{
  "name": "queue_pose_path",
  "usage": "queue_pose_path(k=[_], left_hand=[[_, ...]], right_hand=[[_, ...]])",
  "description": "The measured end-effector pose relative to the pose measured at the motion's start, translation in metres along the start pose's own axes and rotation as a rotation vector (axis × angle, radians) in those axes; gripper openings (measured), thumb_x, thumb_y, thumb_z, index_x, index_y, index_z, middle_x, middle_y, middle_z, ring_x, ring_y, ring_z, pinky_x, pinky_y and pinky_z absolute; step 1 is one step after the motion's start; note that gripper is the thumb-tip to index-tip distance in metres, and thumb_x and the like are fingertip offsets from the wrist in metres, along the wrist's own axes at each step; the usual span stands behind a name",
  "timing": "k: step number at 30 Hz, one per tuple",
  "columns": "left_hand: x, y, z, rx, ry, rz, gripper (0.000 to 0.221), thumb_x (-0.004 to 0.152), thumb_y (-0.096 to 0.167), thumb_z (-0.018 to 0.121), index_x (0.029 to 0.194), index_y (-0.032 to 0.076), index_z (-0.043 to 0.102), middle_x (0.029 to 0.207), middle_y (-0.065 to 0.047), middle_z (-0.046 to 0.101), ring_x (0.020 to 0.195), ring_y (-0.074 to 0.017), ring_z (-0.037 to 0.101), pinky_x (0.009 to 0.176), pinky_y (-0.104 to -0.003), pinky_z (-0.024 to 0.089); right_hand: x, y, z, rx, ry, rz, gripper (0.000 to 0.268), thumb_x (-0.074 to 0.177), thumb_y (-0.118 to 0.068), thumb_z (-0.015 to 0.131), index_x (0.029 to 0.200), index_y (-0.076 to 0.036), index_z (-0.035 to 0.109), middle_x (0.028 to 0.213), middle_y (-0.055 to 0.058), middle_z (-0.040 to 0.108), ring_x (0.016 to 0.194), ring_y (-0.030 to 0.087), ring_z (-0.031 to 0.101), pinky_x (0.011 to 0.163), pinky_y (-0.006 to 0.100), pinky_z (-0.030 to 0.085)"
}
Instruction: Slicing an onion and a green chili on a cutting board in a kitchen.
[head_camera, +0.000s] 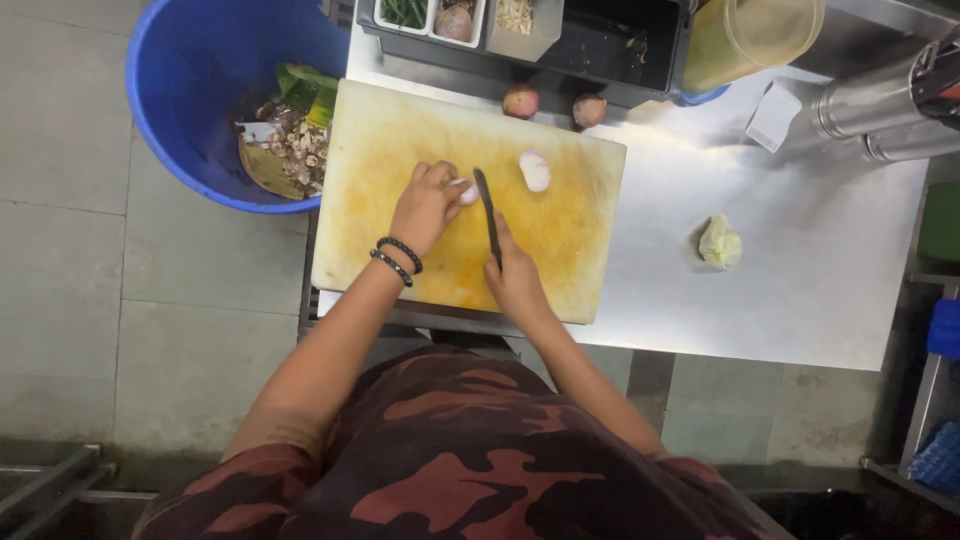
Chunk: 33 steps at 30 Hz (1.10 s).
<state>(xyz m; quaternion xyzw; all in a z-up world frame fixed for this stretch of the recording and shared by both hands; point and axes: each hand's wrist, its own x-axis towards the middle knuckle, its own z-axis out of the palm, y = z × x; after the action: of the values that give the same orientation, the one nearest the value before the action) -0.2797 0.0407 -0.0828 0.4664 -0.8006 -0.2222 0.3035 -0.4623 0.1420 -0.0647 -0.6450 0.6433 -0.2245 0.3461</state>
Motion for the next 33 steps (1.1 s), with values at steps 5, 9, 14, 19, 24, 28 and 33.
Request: queue_pose_path(k=[5,9,14,19,24,28,33], left_hand=[[-0.001,-0.028,0.01,-0.054,-0.069,0.094,0.028,0.076,0.004,0.076,0.103,0.009,0.079,0.109,-0.003,0.068,0.099,-0.0279,0.061,0.087,-0.037,0.054],[0.0,-0.019,0.003,-0.14,-0.066,0.022,0.018,0.083,0.003,0.076,0.101,0.006,0.078,0.106,-0.007,0.064,0.099,-0.0274,0.061,0.084,-0.037,0.053],[0.004,-0.021,-0.003,-0.122,-0.069,0.09,0.019,0.079,0.003,0.076,0.098,0.008,0.079,0.103,-0.007,0.065,0.097,-0.0275,0.062,0.083,-0.037,0.054],[0.007,-0.025,0.0,-0.036,-0.08,0.089,0.007,0.084,0.01,0.078,0.091,0.011,0.079,0.098,-0.005,0.064,0.095,-0.0262,0.062,0.079,-0.038,0.054],[0.003,-0.025,0.003,-0.056,-0.04,0.116,0.006,0.084,0.012,0.078,0.089,0.01,0.078,0.098,-0.004,0.065,0.094,-0.0254,0.061,0.08,-0.038,0.054],[0.004,-0.022,-0.001,-0.062,-0.044,0.116,0.003,0.085,0.011,0.078,0.088,0.011,0.079,0.096,-0.005,0.065,0.093,-0.0259,0.061,0.079,-0.038,0.054],[0.003,-0.02,-0.003,-0.106,-0.019,0.104,0.004,0.083,0.011,0.078,0.086,0.009,0.077,0.096,-0.005,0.065,0.093,-0.0261,0.061,0.08,-0.038,0.054]], right_hand=[[0.028,-0.003,-0.008,-0.033,-0.016,-0.001,0.076,0.087,-0.005,0.057,0.159,-0.007,0.033,0.09,0.029,0.065,0.081,0.045,0.065,0.074,0.049,0.051],[-0.019,-0.015,-0.013,-0.033,-0.08,0.071,0.076,0.087,-0.005,0.057,0.159,-0.009,0.033,0.085,0.028,0.063,0.078,0.044,0.065,0.074,0.049,0.051],[-0.003,-0.033,-0.026,-0.012,-0.112,0.129,0.077,0.086,-0.006,0.057,0.159,-0.012,0.034,0.082,0.027,0.064,0.073,0.044,0.066,0.071,0.049,0.053],[-0.008,-0.013,-0.016,0.015,-0.099,0.159,0.075,0.088,-0.008,0.058,0.159,-0.013,0.033,0.08,0.027,0.063,0.07,0.042,0.065,0.068,0.047,0.054],[-0.007,-0.021,-0.033,-0.006,-0.182,0.119,0.075,0.087,-0.006,0.059,0.158,-0.012,0.035,0.071,0.023,0.062,0.056,0.031,0.062,0.06,0.043,0.053],[0.003,-0.032,-0.035,0.036,-0.188,0.208,0.073,0.09,-0.008,0.058,0.159,-0.013,0.034,0.067,0.021,0.063,0.05,0.03,0.062,0.055,0.042,0.052],[-0.015,-0.028,-0.044,0.051,-0.284,0.216,0.075,0.088,-0.008,0.057,0.158,-0.014,0.034,0.062,0.018,0.062,0.047,0.026,0.063,0.051,0.038,0.053]])
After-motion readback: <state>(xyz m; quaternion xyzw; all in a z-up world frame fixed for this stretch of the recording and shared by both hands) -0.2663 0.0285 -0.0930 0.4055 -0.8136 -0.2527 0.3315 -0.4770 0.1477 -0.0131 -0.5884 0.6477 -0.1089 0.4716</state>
